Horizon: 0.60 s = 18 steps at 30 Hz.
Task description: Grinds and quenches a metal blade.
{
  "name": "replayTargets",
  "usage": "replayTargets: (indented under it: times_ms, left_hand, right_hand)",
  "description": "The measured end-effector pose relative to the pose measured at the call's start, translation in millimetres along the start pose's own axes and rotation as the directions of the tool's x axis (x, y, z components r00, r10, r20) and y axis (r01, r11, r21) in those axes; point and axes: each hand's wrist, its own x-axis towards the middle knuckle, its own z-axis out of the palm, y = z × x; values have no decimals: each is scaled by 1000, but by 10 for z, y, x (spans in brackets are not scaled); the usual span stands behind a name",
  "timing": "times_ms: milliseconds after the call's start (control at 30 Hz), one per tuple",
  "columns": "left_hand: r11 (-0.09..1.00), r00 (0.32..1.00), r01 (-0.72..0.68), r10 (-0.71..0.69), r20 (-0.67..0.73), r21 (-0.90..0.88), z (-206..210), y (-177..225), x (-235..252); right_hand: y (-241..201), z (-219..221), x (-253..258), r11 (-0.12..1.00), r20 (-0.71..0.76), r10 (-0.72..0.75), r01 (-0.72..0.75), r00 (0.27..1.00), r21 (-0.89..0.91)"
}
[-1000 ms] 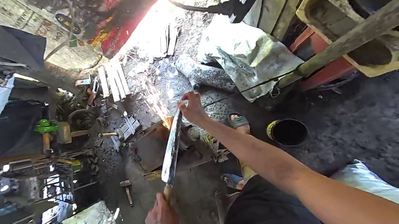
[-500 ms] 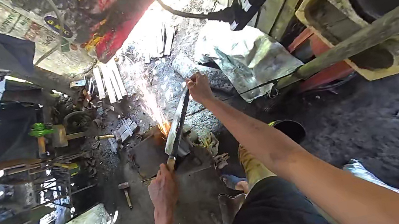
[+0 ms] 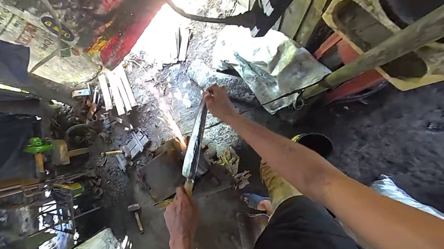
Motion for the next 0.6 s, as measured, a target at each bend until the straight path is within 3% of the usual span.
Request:
replayTargets:
  times_ms: [67,133,200,300,367,433,500,533,567,600]
  left_hand:
    - [999,1000,-20,20,-17,36,-26,43,199]
    - [999,999,-11,13,-41,45,38,-38,79]
    - [999,999,37,-36,-9,23,133,-236,-311]
    - [982,973,184,-175,150,-47,198,-518,-1123]
    - [951,968,212,-173,180,-226,240,-707,-1694]
    - [822,988,129,-58,144,-555,385,-892,-2192]
    - [540,982,95,86,168,-836,566,-935,-2482]
    - [384,969,106,169,183,-917,661,-878,-2519]
    - [296,952,121,235,195,-948,758,-786,-2512]
    - [282,935,124,289,208,-951,860,-683,-2471]
  right_hand:
    - [-24,-88,243,1000,-50,4,-4,999,7]
    - [-50,-61,173,1000,-51,7,-6,999,15]
    - [-48,100,-185,998,-32,7,-5,999,65]
    - [-98,425,-889,993,-8,-33,33,999,114]
    - [-170,563,-1342,995,18,-57,56,998,86]
    - [-158,411,-1829,996,41,-31,27,999,85]
    - [0,39,-2375,979,63,36,-48,997,197]
    - [98,-193,-2547,961,79,81,-99,994,259]
    - [226,-427,-2632,947,94,117,-139,989,291]
    - [417,-624,-2656,941,86,150,-168,985,292]
